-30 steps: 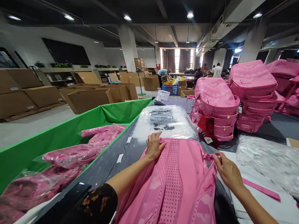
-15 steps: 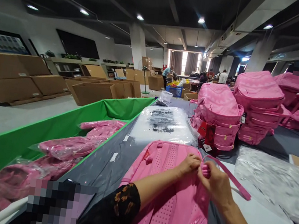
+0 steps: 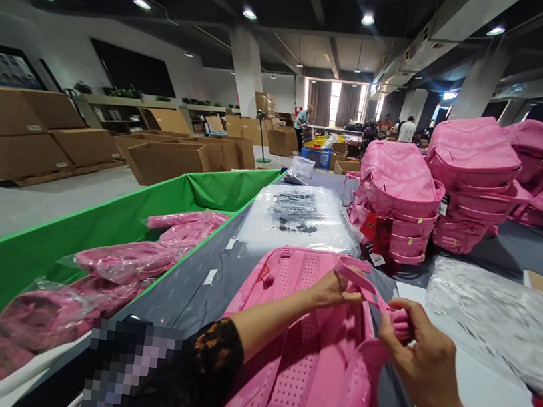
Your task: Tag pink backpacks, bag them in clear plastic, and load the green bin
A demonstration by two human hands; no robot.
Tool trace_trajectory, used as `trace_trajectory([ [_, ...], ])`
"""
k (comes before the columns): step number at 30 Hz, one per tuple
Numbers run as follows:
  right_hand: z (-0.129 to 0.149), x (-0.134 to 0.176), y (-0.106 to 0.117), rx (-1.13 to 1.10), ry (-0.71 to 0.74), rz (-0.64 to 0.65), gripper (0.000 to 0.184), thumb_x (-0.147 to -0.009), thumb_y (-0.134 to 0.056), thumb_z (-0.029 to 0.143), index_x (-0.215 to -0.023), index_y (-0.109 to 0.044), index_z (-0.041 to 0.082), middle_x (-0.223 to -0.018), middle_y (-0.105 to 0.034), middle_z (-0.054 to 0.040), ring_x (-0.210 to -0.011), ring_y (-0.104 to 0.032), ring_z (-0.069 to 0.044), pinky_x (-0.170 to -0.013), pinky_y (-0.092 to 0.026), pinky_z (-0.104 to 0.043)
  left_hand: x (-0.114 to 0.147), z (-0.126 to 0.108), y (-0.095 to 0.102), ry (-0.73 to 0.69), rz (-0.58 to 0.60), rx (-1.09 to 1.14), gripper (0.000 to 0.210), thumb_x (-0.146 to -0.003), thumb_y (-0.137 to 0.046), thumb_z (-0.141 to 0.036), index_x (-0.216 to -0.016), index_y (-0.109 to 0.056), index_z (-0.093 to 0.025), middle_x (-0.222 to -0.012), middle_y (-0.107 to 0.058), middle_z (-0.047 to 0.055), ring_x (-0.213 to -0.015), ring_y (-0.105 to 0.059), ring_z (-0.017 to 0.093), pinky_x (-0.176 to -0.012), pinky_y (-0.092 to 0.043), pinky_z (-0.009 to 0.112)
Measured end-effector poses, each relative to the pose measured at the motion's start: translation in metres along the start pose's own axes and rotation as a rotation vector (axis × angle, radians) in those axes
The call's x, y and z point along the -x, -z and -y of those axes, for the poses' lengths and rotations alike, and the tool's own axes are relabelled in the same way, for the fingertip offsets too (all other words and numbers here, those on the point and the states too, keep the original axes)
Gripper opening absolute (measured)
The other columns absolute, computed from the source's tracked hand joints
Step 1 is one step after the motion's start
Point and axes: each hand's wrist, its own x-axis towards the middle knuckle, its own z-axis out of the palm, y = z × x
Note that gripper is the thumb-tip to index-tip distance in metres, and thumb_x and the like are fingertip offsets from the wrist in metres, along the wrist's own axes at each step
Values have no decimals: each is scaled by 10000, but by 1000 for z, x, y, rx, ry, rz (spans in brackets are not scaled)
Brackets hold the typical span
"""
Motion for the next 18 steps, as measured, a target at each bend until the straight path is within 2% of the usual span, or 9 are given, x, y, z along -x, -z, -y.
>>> trace_trajectory([
  [2, -9, -11, 8, -17, -69, 26, 293, -949, -519, 482, -831, -620, 233, -541, -556, 46, -387, -485, -95, -414, -402, -214, 19, -28, 8, -74, -16, -179, 264, -729, -782, -453, -833, -755, -212, -817, -700, 72, -835, -645, 271, -916, -503, 415],
  [5, -16, -35, 11, -73, -118, 124, 356, -918, -497, 525, -748, -597, 228, -526, -514, 37, -424, -454, -103, -439, -377, -228, 41, -67, 11, -221, -116, -439, 185, -867, -666, -393, -847, -756, -232, -839, -705, 92, -894, -656, 275, -998, -457, 433],
  [8, -16, -66, 4, -177, -98, 298, 420, -885, -496, 593, -732, -586, 213, -589, -546, 11, -521, -481, -122, -502, -391, -243, 36, -93, 9, -324, -161, -442, 227, -903, -637, -311, -1090, -761, -277, -1135, -722, 97, -1191, -593, 305, -1150, -314, 466],
  [10, -14, -86, -1, -251, -101, 388, 487, -847, -533, 671, -728, -579, 200, -631, -551, -2, -580, -485, -131, -523, -383, -245, 23, -97, 10, -230, -137, -330, 248, -888, -662, -271, -1115, -759, -286, -1138, -723, 75, -1190, -589, 297, -1157, -286, 455],
  [13, -13, -108, -7, -388, -189, 504, 560, -783, -643, 729, -859, -620, 175, -702, -547, 2, -625, -471, -127, -526, -364, -233, 17, -84, 17, 21, -124, -151, 131, -883, -644, -258, -854, -762, -210, -785, -681, 32, -822, -621, 216, -962, -428, 389],
  [16, -17, -121, -24, -549, -215, 638, 638, -776, -689, 732, -1070, -609, 171, -826, -584, -13, -691, -510, -136, -583, -416, -244, 48, -68, 17, 168, -126, -61, 325, -868, -658, -407, -656, -677, -160, -583, -549, -12, -599, -511, 144, -693, -462, 302],
  [18, -24, -126, -48, -531, -155, 646, 663, -792, -644, 776, -1068, -583, 177, -819, -563, -8, -683, -500, -139, -593, -422, -258, 85, -66, 8, 271, -115, 94, 444, -793, -714, -549, -618, -659, -144, -555, -541, -13, -568, -509, 135, -612, -458, 276],
])
